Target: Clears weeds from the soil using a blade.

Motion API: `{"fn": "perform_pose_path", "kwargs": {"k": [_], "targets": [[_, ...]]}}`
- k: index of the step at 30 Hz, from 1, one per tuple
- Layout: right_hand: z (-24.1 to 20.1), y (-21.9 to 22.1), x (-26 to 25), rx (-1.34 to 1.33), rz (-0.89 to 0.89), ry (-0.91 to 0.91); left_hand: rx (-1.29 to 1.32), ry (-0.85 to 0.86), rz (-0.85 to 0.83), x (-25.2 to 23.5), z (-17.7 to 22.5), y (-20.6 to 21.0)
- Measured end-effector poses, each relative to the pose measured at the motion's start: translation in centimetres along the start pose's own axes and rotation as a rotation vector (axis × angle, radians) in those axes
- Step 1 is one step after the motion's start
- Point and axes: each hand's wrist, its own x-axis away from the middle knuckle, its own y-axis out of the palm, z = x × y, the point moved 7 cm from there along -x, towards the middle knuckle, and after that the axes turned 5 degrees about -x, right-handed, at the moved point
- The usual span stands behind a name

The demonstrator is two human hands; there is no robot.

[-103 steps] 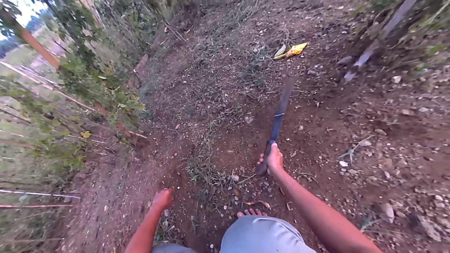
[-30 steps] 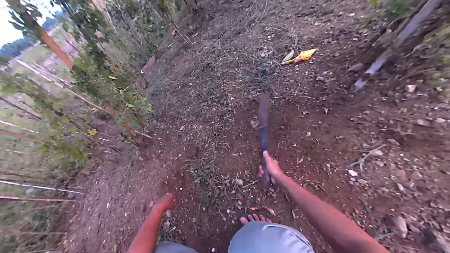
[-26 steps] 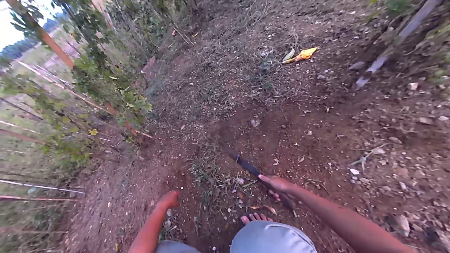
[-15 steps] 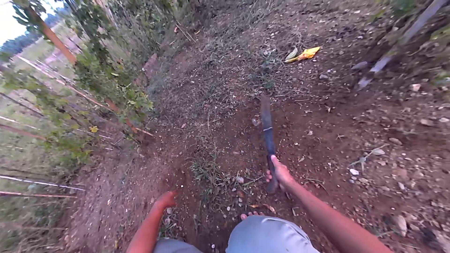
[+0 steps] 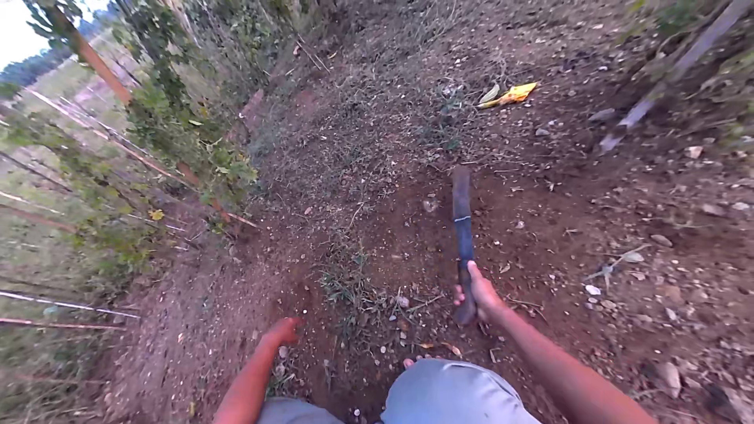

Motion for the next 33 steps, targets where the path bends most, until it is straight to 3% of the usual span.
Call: {"fn": "perform_pose_path", "kwargs": {"k": [2,5,8,12,17,21,23,25,27,30,33], "targets": [[3.6,0.4,0.2,0.155,-0.045,0.043,-0.004,-0.028,-0.004,0.1,-0.6,0.2],[7.8,-0.5,1.6,0.697,-0.297,0.212,-0.013,-0.051,0.008,0.2,-0.7,0.1],[7.1,-0.3,3.4,0.920,-0.393,0.197,-0.009,-0.058,0.011,1.2,0.0,-0.3],[1.3,0.4,2.9,0.779,-0.298,0.157,0.022,-0.017,0.043,2.3,0.7,-1.0],[-6.8,4.0,-0.8,0.267,-0.090,-0.064,0.044,-0.039,0.046,2.4,-0.6,-0.2],[-5.6,6.5,-4.1,-0.098,0.005,-0.164,0.035,-0.062,0.045,1.8,-1.0,0.0],[-1.9,6.2,-5.2,0.067,-0.038,-0.093,0.027,-0.059,0.034,1.5,-0.7,-0.1],[1.4,4.8,-4.9,0.419,-0.137,0.047,-0.008,-0.051,0.016,1.3,0.2,-0.4],[2.5,3.2,-3.6,0.600,-0.175,0.174,-0.024,-0.021,0.014,1.2,1.3,-0.7],[0.0,1.0,-2.5,0.570,-0.145,0.192,-0.001,0.044,0.022,0.8,2.1,-0.7],[-3.8,0.9,-2.8,0.413,-0.088,0.096,0.003,0.036,0.017,0.5,1.5,-0.3]]}}
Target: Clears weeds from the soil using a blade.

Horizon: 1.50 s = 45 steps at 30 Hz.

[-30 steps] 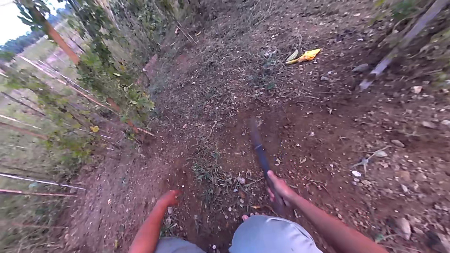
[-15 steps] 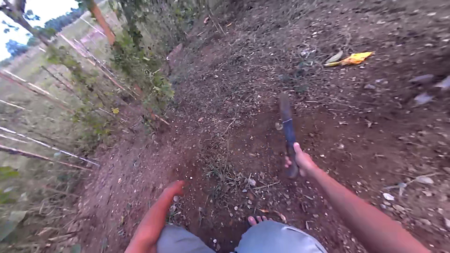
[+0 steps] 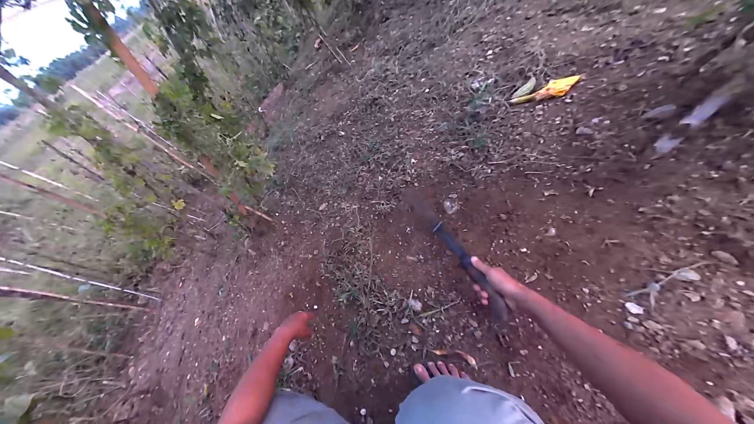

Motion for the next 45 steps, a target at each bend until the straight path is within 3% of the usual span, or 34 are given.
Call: {"fn": "perform_pose_path", "kwargs": {"k": [3,6,8,12,14,18,21,24,29,32,36,40,43,45], "targets": [[-2.9,0.9,-0.5,-0.275,0.106,-0.136,0.016,-0.023,0.010,0.1,-1.2,0.3],[-2.1,3.3,-1.0,-0.466,0.116,-0.195,0.038,-0.028,0.013,0.1,-1.9,0.4],[1.4,4.6,-0.9,-0.312,0.061,-0.156,0.038,-0.034,0.013,0.3,-1.9,0.2],[7.8,3.6,1.6,0.115,-0.078,0.114,-0.013,-0.038,-0.008,0.4,-1.2,-0.2],[6.3,1.7,2.9,0.125,-0.054,0.140,-0.019,-0.035,-0.016,0.2,-0.7,0.0],[0.2,0.5,2.9,-0.070,-0.030,0.013,-0.022,-0.035,-0.008,0.2,-0.5,-0.3],[-3.2,2.7,0.9,-0.366,0.023,-0.126,-0.021,-0.037,-0.001,0.4,-0.6,-0.4],[-2.7,6.2,-1.3,-0.490,0.041,-0.163,-0.028,-0.029,-0.002,0.6,-0.9,-0.1],[5.0,7.5,-2.0,0.257,-0.184,0.091,-0.011,-0.045,-0.008,0.2,-1.2,0.1],[3.8,5.7,0.1,0.351,-0.154,0.126,-0.008,-0.038,-0.002,0.6,-0.6,-0.2],[-0.5,3.9,1.1,0.138,-0.099,0.037,0.003,-0.046,0.003,1.0,-0.6,-0.4],[-4.1,5.7,0.2,-0.295,0.001,-0.132,0.025,-0.057,0.004,0.5,-1.8,0.2],[-3.2,8.6,-1.9,-0.481,0.046,-0.181,0.018,-0.072,-0.006,0.2,-2.1,0.4],[-0.3,9.7,-3.4,-0.297,-0.028,-0.116,-0.010,-0.074,-0.010,0.2,-1.7,0.1]]}}
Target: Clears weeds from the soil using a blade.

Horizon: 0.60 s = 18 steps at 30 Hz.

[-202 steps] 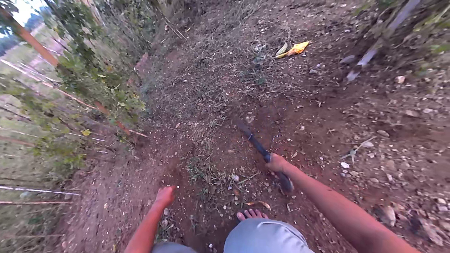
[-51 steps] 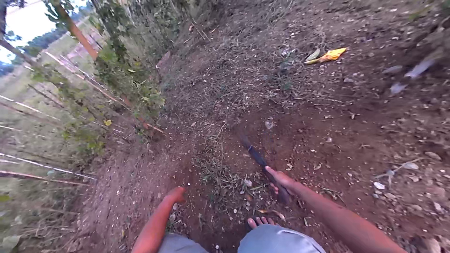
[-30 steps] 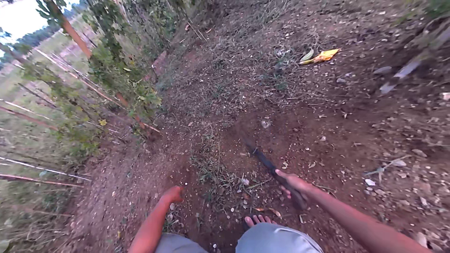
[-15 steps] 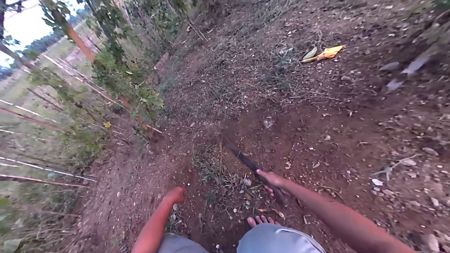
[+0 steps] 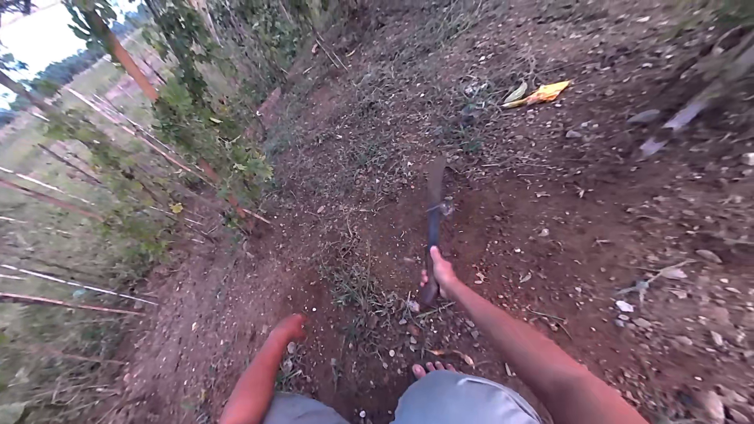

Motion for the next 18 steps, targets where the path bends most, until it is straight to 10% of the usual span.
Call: {"fn": "perform_pose_path", "kwargs": {"k": [7,18], "targets": [[1.3,-3.7,2.4,0.774,-0.190,0.241,0.032,0.040,0.038,0.9,1.5,-0.9],[-1.4,1.5,-0.7,0.003,-0.016,0.044,0.008,-0.042,0.018,0.9,-0.9,-0.1]]}}
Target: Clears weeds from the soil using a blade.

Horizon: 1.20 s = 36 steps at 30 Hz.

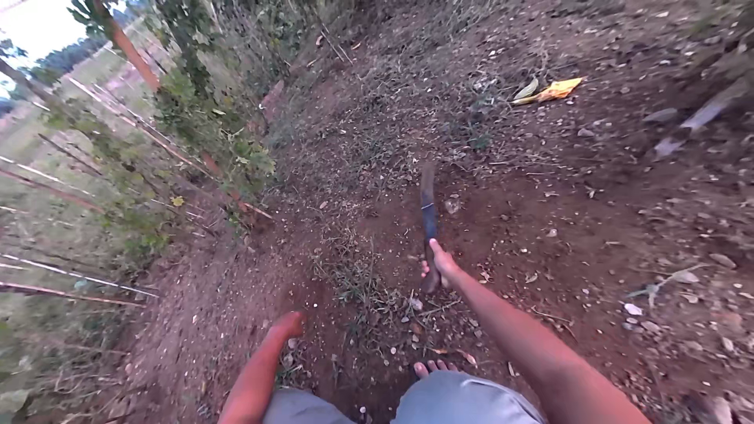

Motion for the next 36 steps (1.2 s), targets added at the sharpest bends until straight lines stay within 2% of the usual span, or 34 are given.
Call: {"fn": "perform_pose_path", "kwargs": {"k": [4,7,9,12,15,17,19,22,25,28,32,34,36], "targets": [[5.5,-1.5,-0.1,0.697,-0.227,0.223,0.048,0.030,0.012,0.0,1.6,-0.9],[5.0,-3.2,1.8,0.881,-0.223,0.253,0.108,0.056,0.024,-0.3,1.5,-0.8],[3.0,-3.6,3.2,0.852,-0.205,0.216,0.131,0.061,0.028,-0.4,0.8,-0.5],[0.0,-3.1,3.6,0.659,-0.180,0.157,0.117,0.036,0.024,-0.2,-0.7,0.1],[-1.3,0.0,2.5,0.343,-0.094,0.092,0.096,0.002,0.025,-0.1,-1.4,0.3],[-0.5,2.2,0.9,0.172,-0.062,0.060,0.086,-0.004,0.039,-0.1,-1.1,-0.2],[2.1,3.3,-0.6,0.229,-0.098,0.077,0.070,-0.012,0.039,0.1,-0.6,-0.8],[6.2,2.3,0.1,0.630,-0.211,0.217,0.073,-0.003,0.056,0.4,0.3,-1.4],[4.9,-0.1,1.3,0.773,-0.226,0.274,0.103,0.029,0.069,0.4,0.5,-1.3],[1.7,-1.8,2.4,0.683,-0.193,0.240,0.106,0.022,0.053,0.6,-0.2,-0.9],[-0.3,-0.8,2.0,0.282,-0.058,0.128,0.106,-0.014,0.045,0.3,-1.1,-0.4],[0.8,0.2,1.3,0.096,-0.009,0.066,0.085,-0.015,0.042,0.3,-0.8,-0.6],[3.8,0.2,2.0,0.154,-0.038,0.050,0.067,-0.009,0.040,0.3,-0.2,-1.0]]}}
